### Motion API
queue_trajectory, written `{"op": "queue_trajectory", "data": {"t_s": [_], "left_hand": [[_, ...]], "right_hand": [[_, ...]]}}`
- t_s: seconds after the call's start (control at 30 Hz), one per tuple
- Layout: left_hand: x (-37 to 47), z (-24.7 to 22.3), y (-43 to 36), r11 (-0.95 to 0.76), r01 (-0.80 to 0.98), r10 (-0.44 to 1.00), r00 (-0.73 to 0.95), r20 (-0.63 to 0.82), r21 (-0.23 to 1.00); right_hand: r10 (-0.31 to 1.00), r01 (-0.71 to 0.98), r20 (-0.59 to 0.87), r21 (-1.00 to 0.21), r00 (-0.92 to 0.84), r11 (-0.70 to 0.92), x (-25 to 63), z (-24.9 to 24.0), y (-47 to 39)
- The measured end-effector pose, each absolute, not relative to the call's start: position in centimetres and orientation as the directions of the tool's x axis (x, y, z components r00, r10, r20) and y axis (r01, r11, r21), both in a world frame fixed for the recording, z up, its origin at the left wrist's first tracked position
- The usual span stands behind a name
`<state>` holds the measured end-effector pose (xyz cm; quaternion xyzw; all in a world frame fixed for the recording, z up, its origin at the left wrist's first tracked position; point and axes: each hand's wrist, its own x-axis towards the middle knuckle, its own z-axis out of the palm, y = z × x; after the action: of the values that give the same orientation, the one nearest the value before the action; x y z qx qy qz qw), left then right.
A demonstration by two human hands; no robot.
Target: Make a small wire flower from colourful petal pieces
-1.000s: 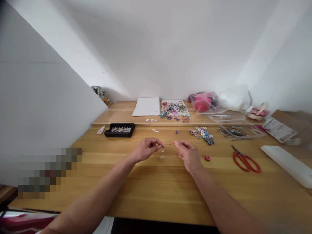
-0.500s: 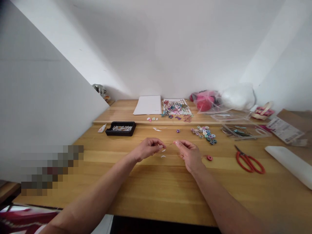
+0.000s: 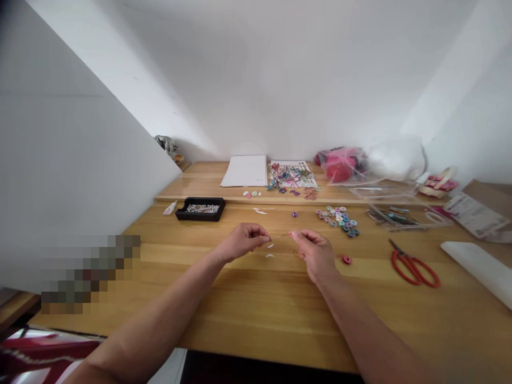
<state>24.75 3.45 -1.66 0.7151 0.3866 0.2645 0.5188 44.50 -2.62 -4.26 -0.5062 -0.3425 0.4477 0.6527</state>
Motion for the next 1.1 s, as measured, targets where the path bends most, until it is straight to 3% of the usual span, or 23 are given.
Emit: {"op": "queue_trajectory", "data": {"t_s": [0.9,1.1], "left_hand": [[24.46,-1.99,4.06,-0.239,0.314,0.842,0.538,0.035,0.919],[24.48,-2.52,4.46,-0.217,0.297,0.867,0.496,0.044,0.930]], "right_hand": [[0.927,-0.321,-0.025,-0.941,0.373,0.104,44.56,-3.90,-2.45],[0.935,-0.217,0.047,-0.967,0.353,0.130,44.97,-4.15,-2.45]]}}
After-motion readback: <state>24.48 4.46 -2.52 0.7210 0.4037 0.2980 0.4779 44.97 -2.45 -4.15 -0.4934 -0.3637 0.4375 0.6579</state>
